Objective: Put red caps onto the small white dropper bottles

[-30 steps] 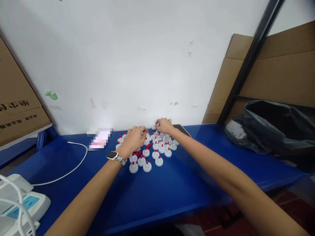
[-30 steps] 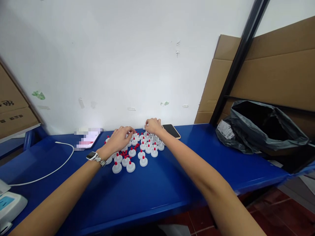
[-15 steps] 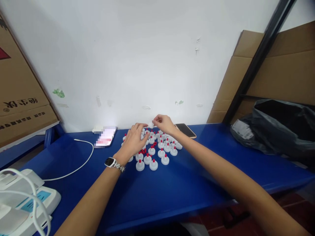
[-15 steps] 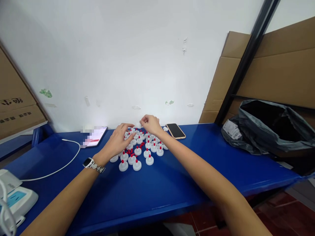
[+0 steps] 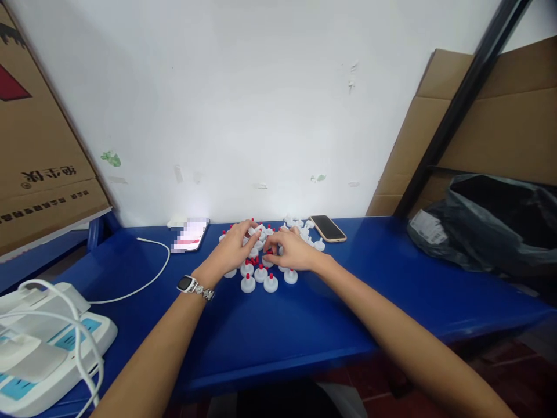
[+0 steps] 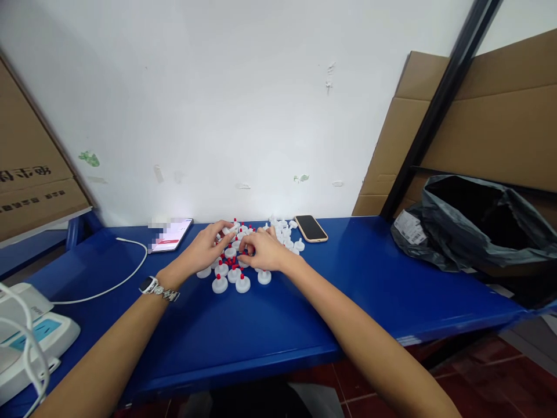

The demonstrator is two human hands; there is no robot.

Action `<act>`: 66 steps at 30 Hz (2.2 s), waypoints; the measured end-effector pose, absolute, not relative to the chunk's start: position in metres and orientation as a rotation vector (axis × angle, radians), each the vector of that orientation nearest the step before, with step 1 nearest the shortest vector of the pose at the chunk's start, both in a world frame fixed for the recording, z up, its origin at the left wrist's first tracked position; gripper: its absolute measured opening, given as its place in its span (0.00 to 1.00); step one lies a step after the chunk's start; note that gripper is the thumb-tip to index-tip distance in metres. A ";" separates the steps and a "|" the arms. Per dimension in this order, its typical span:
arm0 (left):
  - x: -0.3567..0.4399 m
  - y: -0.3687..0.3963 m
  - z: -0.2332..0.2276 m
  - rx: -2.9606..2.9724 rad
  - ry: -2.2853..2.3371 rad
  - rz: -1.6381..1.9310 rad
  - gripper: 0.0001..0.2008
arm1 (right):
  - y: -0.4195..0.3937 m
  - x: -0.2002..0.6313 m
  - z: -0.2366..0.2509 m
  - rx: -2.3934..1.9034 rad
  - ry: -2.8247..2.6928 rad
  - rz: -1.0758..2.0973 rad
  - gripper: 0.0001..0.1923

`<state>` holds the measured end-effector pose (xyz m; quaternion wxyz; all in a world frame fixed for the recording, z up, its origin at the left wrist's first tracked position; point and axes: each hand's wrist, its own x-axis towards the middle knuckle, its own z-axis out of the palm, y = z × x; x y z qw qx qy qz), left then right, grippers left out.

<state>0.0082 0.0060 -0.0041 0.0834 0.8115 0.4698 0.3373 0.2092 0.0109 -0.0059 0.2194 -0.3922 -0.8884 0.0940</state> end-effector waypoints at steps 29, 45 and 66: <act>0.008 0.006 -0.004 2.456 1.423 0.969 0.18 | 0.040 0.195 -0.014 -1.168 -2.385 0.200 0.10; 0.011 0.004 -0.003 2.469 1.451 0.945 0.17 | 0.024 0.197 -0.007 -1.320 -2.701 -0.101 0.04; 0.011 0.001 -0.002 2.477 1.397 0.945 0.19 | 0.033 0.208 -0.010 -1.091 -1.963 0.608 0.04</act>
